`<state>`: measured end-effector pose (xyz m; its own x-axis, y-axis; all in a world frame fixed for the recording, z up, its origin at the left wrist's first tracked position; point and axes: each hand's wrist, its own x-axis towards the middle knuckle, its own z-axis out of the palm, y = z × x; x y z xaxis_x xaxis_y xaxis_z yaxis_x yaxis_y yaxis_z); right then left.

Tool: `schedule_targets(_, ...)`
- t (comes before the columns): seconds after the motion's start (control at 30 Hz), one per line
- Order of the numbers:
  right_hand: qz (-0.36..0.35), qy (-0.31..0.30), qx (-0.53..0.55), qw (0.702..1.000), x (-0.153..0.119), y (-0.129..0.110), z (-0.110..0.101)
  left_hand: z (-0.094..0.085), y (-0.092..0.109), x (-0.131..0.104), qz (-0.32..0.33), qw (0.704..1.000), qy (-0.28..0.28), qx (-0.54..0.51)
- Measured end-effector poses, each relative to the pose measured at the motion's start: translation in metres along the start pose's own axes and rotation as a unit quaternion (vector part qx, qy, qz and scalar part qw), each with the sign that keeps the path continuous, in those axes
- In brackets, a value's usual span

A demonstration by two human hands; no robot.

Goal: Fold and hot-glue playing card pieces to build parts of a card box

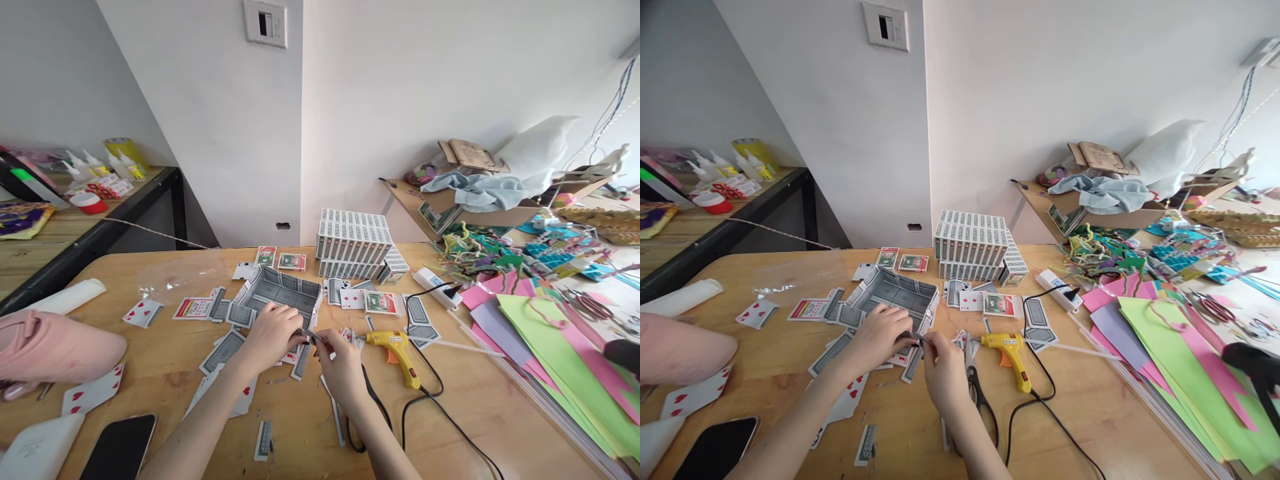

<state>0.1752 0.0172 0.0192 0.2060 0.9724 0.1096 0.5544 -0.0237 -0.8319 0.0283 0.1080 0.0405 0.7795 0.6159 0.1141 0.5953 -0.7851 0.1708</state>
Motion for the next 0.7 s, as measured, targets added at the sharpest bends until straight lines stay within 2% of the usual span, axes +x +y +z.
schedule_targets(0.3, 0.042, -0.007, 0.02, 0.999, -0.004, 0.015, -0.005, -0.001, 0.0, -0.001, -0.003, 1.0, 0.0, -0.012)
schedule_targets(0.5, 0.121, -0.117, -0.003, 0.986, -0.03, 0.022, -0.003, -0.001, 0.0, 0.0, -0.003, 1.0, -0.004, -0.015)
schedule_targets(0.6, 0.124, -0.197, 0.007, 0.973, -0.048, 0.019, 0.004, 0.001, 0.0, 0.0, -0.003, 1.0, 0.0, -0.017)
schedule_targets(0.7, 0.106, -0.241, -0.011, 0.965, -0.061, 0.016, 0.01, 0.001, -0.001, 0.0, -0.002, 1.0, -0.001, -0.016)
